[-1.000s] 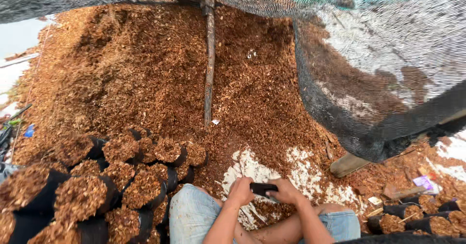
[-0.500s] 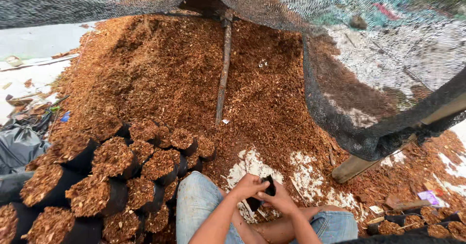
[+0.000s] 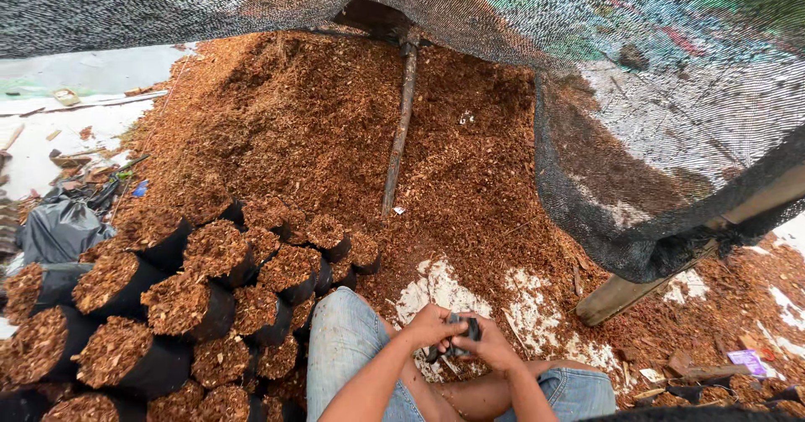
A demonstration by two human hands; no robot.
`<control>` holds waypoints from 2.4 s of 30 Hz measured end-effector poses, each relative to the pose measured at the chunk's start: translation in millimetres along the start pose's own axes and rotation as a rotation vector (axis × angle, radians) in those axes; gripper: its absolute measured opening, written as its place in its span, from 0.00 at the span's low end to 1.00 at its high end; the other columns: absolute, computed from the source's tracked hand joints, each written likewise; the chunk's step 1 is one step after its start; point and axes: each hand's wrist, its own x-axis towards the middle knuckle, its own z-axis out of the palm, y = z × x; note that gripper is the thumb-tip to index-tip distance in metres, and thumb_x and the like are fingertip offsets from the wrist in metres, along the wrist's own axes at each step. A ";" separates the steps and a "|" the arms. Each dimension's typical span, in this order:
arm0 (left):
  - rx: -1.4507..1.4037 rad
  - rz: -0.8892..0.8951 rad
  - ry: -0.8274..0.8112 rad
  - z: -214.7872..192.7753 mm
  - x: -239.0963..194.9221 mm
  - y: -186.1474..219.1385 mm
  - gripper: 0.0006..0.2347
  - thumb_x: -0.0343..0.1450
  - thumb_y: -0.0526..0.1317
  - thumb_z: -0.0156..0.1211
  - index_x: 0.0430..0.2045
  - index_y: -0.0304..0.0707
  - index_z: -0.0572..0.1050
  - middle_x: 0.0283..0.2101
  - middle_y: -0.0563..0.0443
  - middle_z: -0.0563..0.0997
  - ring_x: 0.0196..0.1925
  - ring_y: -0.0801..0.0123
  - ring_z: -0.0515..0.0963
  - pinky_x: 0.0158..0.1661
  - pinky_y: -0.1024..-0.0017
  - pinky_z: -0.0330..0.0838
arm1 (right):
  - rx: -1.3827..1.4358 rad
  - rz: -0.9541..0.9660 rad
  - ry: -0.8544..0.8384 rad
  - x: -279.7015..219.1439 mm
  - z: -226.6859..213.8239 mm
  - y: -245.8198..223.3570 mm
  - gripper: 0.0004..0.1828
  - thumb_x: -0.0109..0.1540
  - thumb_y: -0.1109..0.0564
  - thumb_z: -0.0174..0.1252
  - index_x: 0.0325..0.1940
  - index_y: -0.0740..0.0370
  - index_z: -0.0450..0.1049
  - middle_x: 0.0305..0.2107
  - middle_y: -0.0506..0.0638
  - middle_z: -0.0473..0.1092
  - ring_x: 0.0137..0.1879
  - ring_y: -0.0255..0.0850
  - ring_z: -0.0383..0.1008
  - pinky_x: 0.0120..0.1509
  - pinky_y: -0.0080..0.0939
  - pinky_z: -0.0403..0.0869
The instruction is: The person scoops wood shavings from a large pile and fills black plastic nursery bags. They pack the material into the bags by hand and place the filled bags among others on the ground.
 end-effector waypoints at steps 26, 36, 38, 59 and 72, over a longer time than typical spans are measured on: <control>0.505 0.060 0.557 -14.0 6.0 2.8 0.16 0.75 0.52 0.60 0.20 0.45 0.74 0.26 0.54 0.77 0.28 0.68 0.74 0.29 0.63 0.68 | 0.005 0.133 0.091 3.8 -40.0 4.8 0.05 0.61 0.67 0.66 0.41 0.69 0.80 0.31 0.59 0.77 0.34 0.46 0.75 0.36 0.39 0.75; 0.384 -0.070 -0.037 14.8 -18.8 22.8 0.13 0.75 0.52 0.59 0.27 0.50 0.67 0.29 0.61 0.68 0.30 0.76 0.65 0.34 0.74 0.63 | -0.456 -0.180 0.156 12.6 -0.7 14.9 0.12 0.54 0.69 0.55 0.27 0.60 0.83 0.23 0.49 0.79 0.29 0.38 0.71 0.34 0.39 0.70; 0.586 -0.121 0.053 6.2 -7.8 14.5 0.16 0.75 0.51 0.64 0.20 0.41 0.76 0.22 0.51 0.75 0.20 0.69 0.71 0.23 0.67 0.65 | -0.348 0.012 -0.099 3.3 1.0 1.5 0.13 0.56 0.58 0.75 0.32 0.56 0.74 0.27 0.48 0.73 0.33 0.38 0.74 0.38 0.37 0.74; 0.714 -0.102 0.146 19.7 -62.7 94.1 0.29 0.67 0.20 0.49 0.64 0.46 0.61 0.38 0.40 0.75 0.35 0.54 0.75 0.37 0.57 0.74 | -0.713 -0.013 0.687 2.9 -4.5 -9.1 0.13 0.62 0.64 0.61 0.45 0.54 0.66 0.31 0.48 0.77 0.19 0.32 0.61 0.21 0.30 0.62; 1.054 0.408 0.141 -8.5 40.5 3.7 0.14 0.77 0.38 0.50 0.24 0.34 0.81 0.23 0.36 0.81 0.26 0.47 0.82 0.31 0.62 0.77 | -1.120 -0.015 0.024 48.0 11.0 26.9 0.11 0.57 0.62 0.57 0.44 0.62 0.72 0.34 0.64 0.76 0.40 0.63 0.81 0.43 0.61 0.81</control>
